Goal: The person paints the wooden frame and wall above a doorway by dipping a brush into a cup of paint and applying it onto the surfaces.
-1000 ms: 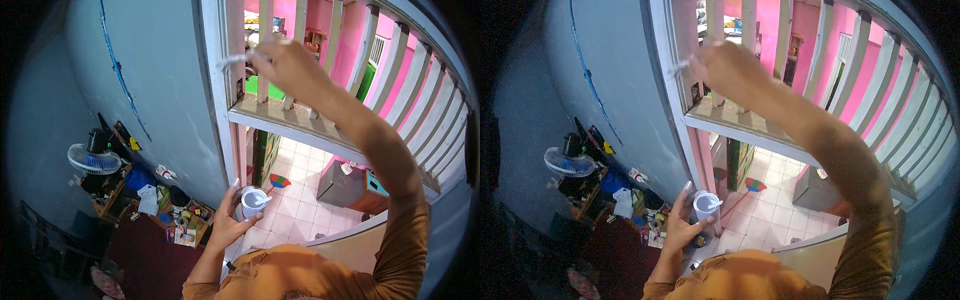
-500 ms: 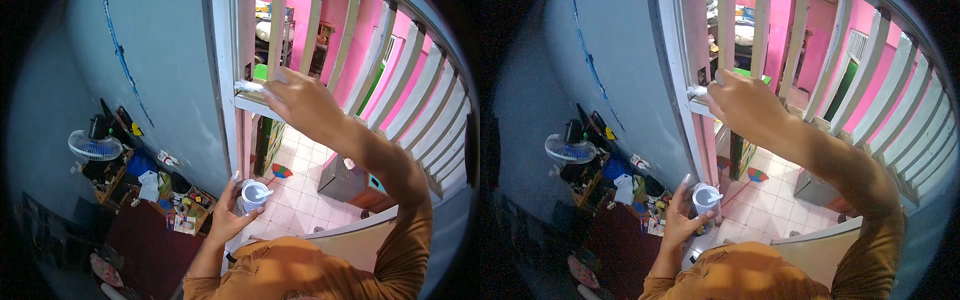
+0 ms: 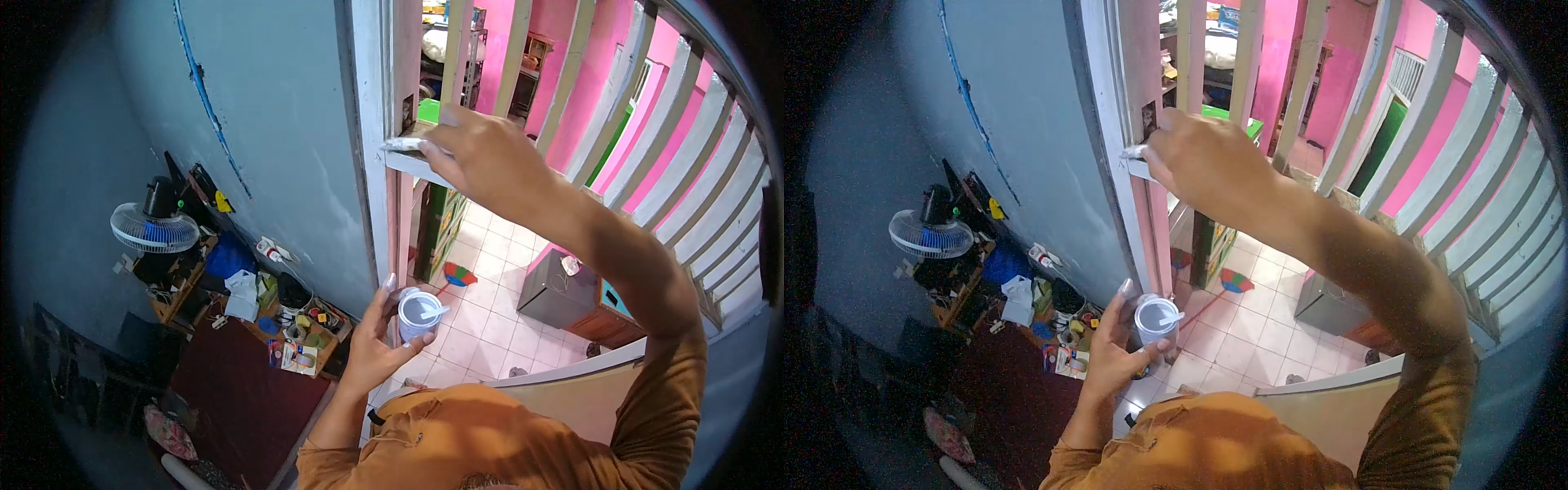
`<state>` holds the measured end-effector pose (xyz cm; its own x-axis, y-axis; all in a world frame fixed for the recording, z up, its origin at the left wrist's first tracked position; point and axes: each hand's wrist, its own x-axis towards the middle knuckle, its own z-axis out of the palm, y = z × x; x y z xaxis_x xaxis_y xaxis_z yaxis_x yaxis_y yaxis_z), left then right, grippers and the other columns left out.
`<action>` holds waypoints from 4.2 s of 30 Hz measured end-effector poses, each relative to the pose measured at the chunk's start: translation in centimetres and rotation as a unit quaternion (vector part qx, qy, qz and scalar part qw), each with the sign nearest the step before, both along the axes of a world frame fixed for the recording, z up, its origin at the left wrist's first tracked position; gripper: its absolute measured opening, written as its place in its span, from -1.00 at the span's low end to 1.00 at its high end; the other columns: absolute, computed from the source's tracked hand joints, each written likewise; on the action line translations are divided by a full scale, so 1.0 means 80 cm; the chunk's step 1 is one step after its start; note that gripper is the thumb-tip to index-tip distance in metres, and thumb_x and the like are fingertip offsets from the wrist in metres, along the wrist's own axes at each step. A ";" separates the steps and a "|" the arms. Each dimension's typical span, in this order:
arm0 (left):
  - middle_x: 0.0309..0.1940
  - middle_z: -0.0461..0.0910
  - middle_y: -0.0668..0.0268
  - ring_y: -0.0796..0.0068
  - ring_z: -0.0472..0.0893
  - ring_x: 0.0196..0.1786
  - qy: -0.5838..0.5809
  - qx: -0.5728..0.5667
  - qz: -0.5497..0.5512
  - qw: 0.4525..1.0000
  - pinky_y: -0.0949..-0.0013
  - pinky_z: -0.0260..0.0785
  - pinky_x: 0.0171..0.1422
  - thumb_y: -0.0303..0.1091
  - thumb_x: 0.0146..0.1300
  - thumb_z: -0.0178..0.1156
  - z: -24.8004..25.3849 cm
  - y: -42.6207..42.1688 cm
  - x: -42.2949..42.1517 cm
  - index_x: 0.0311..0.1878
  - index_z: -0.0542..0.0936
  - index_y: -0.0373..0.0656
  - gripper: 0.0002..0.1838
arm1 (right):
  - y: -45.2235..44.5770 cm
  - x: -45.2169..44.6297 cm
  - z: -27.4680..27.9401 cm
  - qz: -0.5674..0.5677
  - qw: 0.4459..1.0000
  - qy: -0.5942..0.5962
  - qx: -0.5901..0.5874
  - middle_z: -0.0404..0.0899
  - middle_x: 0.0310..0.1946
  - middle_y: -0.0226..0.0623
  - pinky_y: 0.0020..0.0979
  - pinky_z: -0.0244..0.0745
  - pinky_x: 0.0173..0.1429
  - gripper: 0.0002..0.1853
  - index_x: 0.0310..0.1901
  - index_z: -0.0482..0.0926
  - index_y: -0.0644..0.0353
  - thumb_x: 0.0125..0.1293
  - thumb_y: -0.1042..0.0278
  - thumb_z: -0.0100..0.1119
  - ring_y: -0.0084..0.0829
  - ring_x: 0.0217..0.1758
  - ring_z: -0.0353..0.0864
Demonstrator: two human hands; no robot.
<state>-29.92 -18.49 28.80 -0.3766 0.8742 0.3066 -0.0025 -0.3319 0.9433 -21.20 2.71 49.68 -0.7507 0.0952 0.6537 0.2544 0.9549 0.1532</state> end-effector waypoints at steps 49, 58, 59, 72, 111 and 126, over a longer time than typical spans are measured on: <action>0.32 0.47 0.04 0.22 0.45 0.40 0.006 0.005 -0.019 1.000 0.17 0.21 0.55 -0.52 0.04 0.57 0.011 0.002 0.008 0.54 0.16 -0.37 0.03 | 0.021 -0.024 0.139 -0.026 0.931 0.363 -0.040 0.57 -0.03 0.17 0.08 0.55 0.11 -0.70 -0.03 0.54 0.35 0.47 0.26 -0.04 0.22 -0.07 0.64; 0.32 0.48 0.06 0.27 0.46 0.39 0.021 -0.005 -0.035 0.999 0.18 0.22 0.55 -0.50 0.04 0.58 0.027 0.002 0.011 0.53 0.20 -0.36 0.02 | -0.017 -0.018 0.128 -0.015 0.940 0.337 0.057 0.51 -0.09 0.15 0.06 0.61 -0.06 -0.74 -0.02 0.52 0.32 0.44 0.28 0.10 0.16 -0.15 0.67; 0.32 0.48 0.06 0.27 0.46 0.39 0.017 -0.002 -0.033 0.999 0.18 0.22 0.55 -0.50 0.04 0.58 0.028 0.003 0.011 0.53 0.20 -0.36 0.02 | -0.019 -0.017 0.127 0.001 0.940 0.333 0.079 0.49 -0.09 0.12 0.07 0.61 -0.08 -0.75 -0.02 0.52 0.32 0.43 0.30 0.11 0.15 -0.15 0.67; 0.31 0.49 0.05 0.24 0.46 0.40 0.005 0.015 -0.041 0.999 0.17 0.20 0.55 -0.50 0.02 0.58 0.033 0.014 0.004 0.56 0.12 -0.37 0.08 | -0.027 0.047 0.126 -0.046 0.922 0.374 0.087 0.60 -0.22 -0.17 -0.26 0.58 -0.20 -0.75 0.07 0.66 0.20 0.47 0.32 0.19 -0.26 -0.31 0.66; 0.35 0.42 -0.04 0.17 0.47 0.39 0.060 0.052 -0.141 0.987 0.15 0.29 0.50 -0.65 -0.03 0.45 0.003 0.089 0.052 0.64 -0.10 -0.19 0.22 | -0.089 0.190 -0.061 -0.042 0.945 -0.114 -0.304 0.58 -0.45 -0.23 -0.35 0.43 -0.39 -0.77 -0.13 0.69 0.27 0.14 0.53 0.29 -0.37 -0.51 0.58; 0.37 0.38 -0.18 0.07 0.43 0.44 0.027 0.103 -0.151 0.983 0.13 0.25 0.52 -0.61 0.07 0.44 0.005 0.094 0.061 0.63 -0.20 -0.28 0.20 | -0.095 0.246 -0.061 -0.113 0.791 0.089 -0.595 0.61 -0.39 -0.45 -0.58 0.41 -0.28 -0.85 -0.10 0.64 0.35 0.38 0.49 0.27 -0.72 -0.35 0.49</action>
